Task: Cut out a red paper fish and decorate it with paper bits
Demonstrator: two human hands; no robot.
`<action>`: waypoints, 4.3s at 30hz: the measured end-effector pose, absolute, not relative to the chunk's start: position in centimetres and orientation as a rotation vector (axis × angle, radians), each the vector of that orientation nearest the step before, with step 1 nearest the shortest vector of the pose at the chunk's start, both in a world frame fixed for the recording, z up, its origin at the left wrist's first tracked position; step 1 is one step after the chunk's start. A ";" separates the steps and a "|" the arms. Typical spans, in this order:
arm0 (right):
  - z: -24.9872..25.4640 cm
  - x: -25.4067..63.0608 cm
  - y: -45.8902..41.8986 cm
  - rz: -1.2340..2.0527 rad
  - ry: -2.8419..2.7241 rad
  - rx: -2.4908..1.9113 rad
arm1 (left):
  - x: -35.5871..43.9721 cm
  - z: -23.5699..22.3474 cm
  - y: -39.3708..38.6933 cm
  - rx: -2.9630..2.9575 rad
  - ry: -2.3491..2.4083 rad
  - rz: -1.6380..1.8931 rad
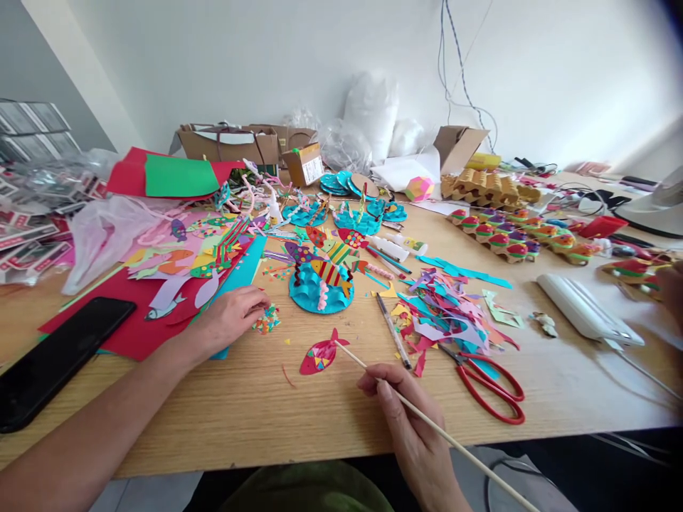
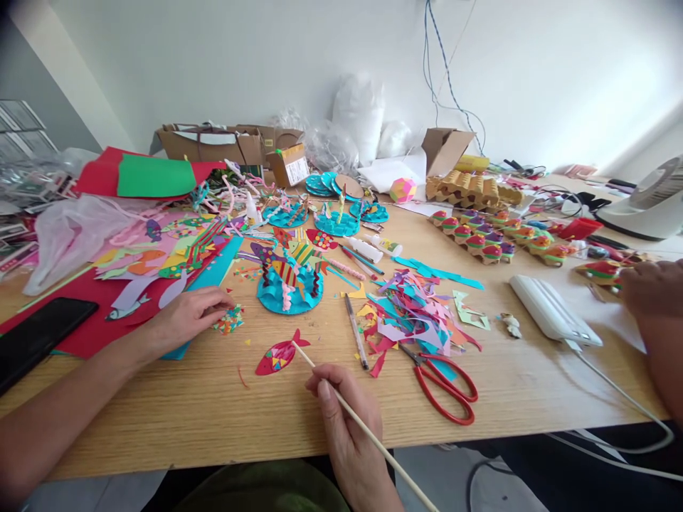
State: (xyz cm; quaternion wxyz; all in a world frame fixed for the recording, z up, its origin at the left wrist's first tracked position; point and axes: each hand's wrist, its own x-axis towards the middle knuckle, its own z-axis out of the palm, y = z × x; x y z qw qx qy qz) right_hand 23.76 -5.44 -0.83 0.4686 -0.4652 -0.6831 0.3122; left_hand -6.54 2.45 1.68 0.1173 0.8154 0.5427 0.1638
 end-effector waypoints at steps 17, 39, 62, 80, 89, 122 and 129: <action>-0.8 24.2 -5.5 0.735 -1.755 -1.115 | -7.9 1.4 2.8 2.358 1.608 0.452; -0.4 23.8 -5.7 0.763 -1.714 -1.123 | -6.8 0.5 3.3 2.436 1.578 0.446; -1.1 24.0 -5.6 0.765 -1.715 -1.099 | -7.0 1.2 3.3 1.972 1.718 0.469; -1.0 24.0 -5.6 0.764 -1.727 -1.113 | -6.8 1.3 3.1 2.053 1.754 0.475; -1.0 23.9 -5.6 0.780 -1.732 -1.125 | -6.0 1.7 2.6 2.300 1.576 0.399; -0.5 24.0 -5.7 0.788 -1.737 -1.131 | -5.4 3.9 4.5 2.116 1.533 0.116; -0.6 24.0 -5.7 0.801 -1.736 -1.121 | -6.2 3.2 4.8 2.013 1.553 0.172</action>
